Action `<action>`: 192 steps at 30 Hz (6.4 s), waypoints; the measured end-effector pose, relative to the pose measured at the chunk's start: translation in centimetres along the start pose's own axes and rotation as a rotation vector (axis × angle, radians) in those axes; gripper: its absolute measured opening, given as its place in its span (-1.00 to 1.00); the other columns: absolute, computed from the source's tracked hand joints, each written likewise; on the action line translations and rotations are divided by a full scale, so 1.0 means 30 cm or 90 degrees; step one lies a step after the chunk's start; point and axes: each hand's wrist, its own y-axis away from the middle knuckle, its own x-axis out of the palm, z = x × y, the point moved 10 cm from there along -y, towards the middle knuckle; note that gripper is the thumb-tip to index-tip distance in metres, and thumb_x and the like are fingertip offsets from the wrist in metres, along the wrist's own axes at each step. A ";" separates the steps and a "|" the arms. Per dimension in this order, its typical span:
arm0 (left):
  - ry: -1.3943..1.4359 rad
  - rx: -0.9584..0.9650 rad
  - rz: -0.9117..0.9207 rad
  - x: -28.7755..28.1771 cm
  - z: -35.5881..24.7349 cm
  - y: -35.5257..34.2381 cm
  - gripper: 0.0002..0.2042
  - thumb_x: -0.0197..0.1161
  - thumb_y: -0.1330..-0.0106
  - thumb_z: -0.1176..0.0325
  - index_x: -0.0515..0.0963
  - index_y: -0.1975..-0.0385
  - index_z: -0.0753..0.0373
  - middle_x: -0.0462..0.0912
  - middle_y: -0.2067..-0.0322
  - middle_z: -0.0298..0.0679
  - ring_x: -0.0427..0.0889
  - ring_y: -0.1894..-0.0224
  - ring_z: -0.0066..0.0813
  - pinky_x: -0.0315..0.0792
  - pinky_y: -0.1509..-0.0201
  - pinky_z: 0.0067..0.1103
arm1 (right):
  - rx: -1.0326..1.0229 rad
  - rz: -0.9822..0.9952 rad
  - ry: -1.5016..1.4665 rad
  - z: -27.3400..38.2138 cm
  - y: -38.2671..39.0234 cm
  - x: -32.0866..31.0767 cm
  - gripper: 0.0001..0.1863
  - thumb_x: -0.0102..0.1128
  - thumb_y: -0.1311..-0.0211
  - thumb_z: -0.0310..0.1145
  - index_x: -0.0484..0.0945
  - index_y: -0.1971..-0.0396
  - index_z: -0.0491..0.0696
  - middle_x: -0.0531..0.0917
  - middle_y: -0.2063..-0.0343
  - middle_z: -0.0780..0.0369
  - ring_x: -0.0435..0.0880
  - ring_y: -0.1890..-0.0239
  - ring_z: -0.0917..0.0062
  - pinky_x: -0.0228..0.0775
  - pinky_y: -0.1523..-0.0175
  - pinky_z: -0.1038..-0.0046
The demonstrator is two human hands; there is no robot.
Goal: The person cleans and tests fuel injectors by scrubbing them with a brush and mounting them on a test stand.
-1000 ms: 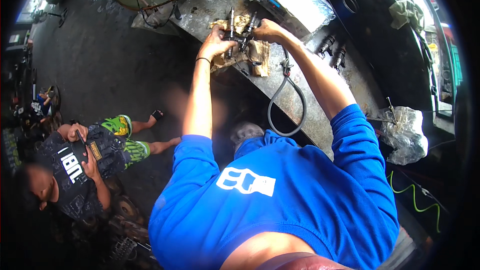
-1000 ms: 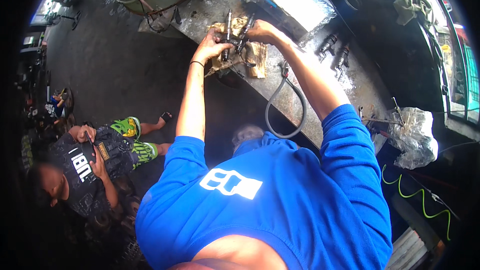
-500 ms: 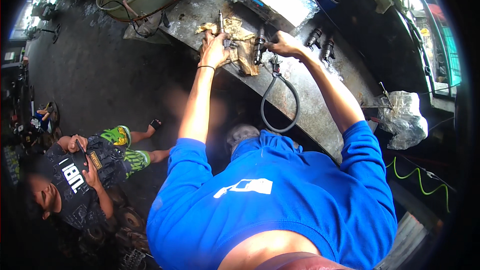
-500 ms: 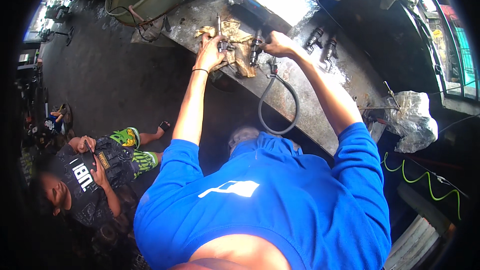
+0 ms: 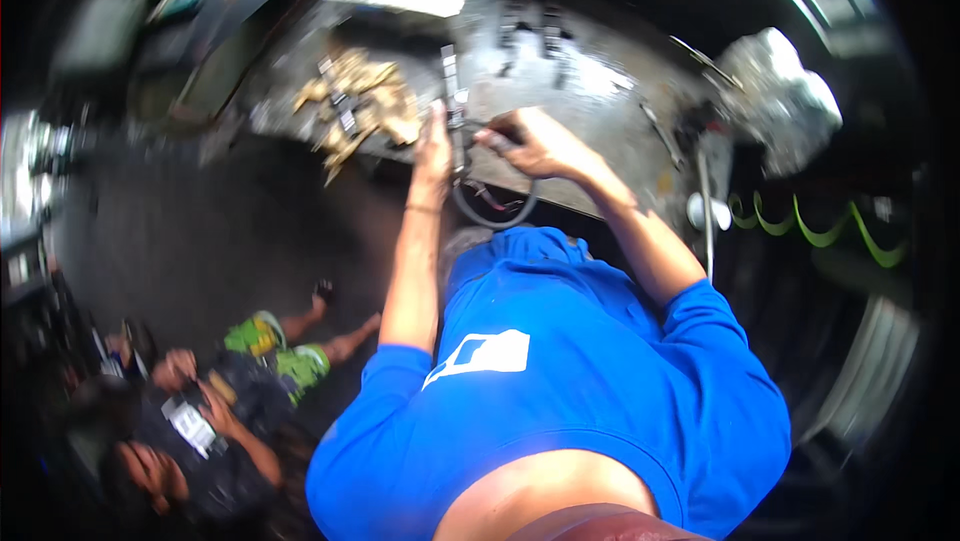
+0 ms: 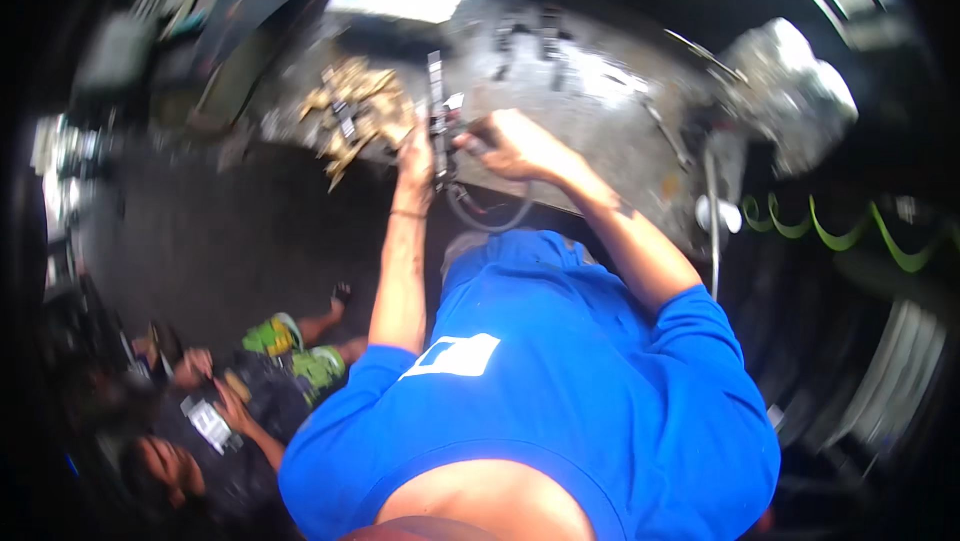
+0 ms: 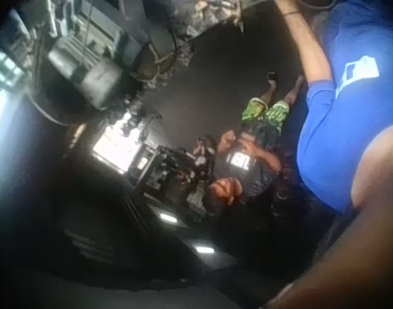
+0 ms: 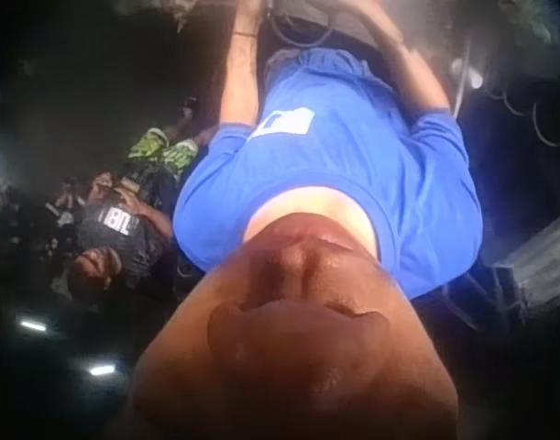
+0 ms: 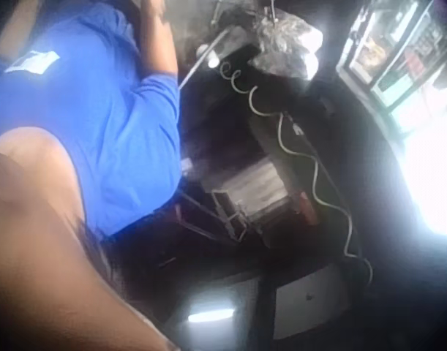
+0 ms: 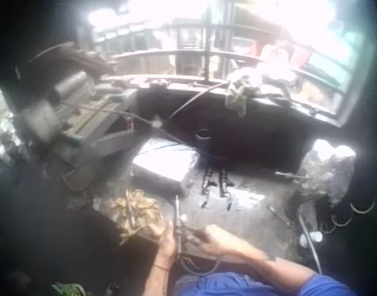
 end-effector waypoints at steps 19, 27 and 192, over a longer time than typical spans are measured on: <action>-0.421 0.251 0.042 0.950 -0.178 -0.328 -0.38 0.12 -0.39 -0.20 0.57 0.44 0.42 0.58 0.57 -0.06 0.60 0.42 -0.21 0.42 0.27 -0.32 | 0.144 -0.371 0.569 -0.484 0.510 -0.954 -0.56 0.22 -0.31 -0.24 0.53 -0.18 0.06 0.61 -0.02 0.22 0.50 -0.18 0.27 0.34 -0.30 0.20; -0.420 0.285 0.033 1.066 -0.175 -0.416 -0.37 0.11 -0.38 -0.19 0.55 0.42 0.44 0.59 0.53 -0.06 0.58 0.41 -0.25 0.43 0.26 -0.37 | 0.000 -0.381 0.500 -0.509 0.490 -0.953 -0.59 0.20 -0.32 -0.32 0.55 -0.16 0.01 0.58 -0.05 0.16 0.52 -0.14 0.24 0.36 -0.26 0.23; -0.458 0.269 0.011 1.109 -0.168 -0.363 -0.40 0.00 -0.47 -0.16 0.48 0.23 0.43 0.61 0.29 0.19 0.60 0.15 0.16 0.42 0.06 -0.18 | -0.071 -0.304 0.152 -0.500 0.378 -1.007 -0.69 0.24 -0.29 -0.33 0.54 0.05 -0.17 0.68 0.16 0.01 0.68 0.03 0.15 0.50 -0.10 0.23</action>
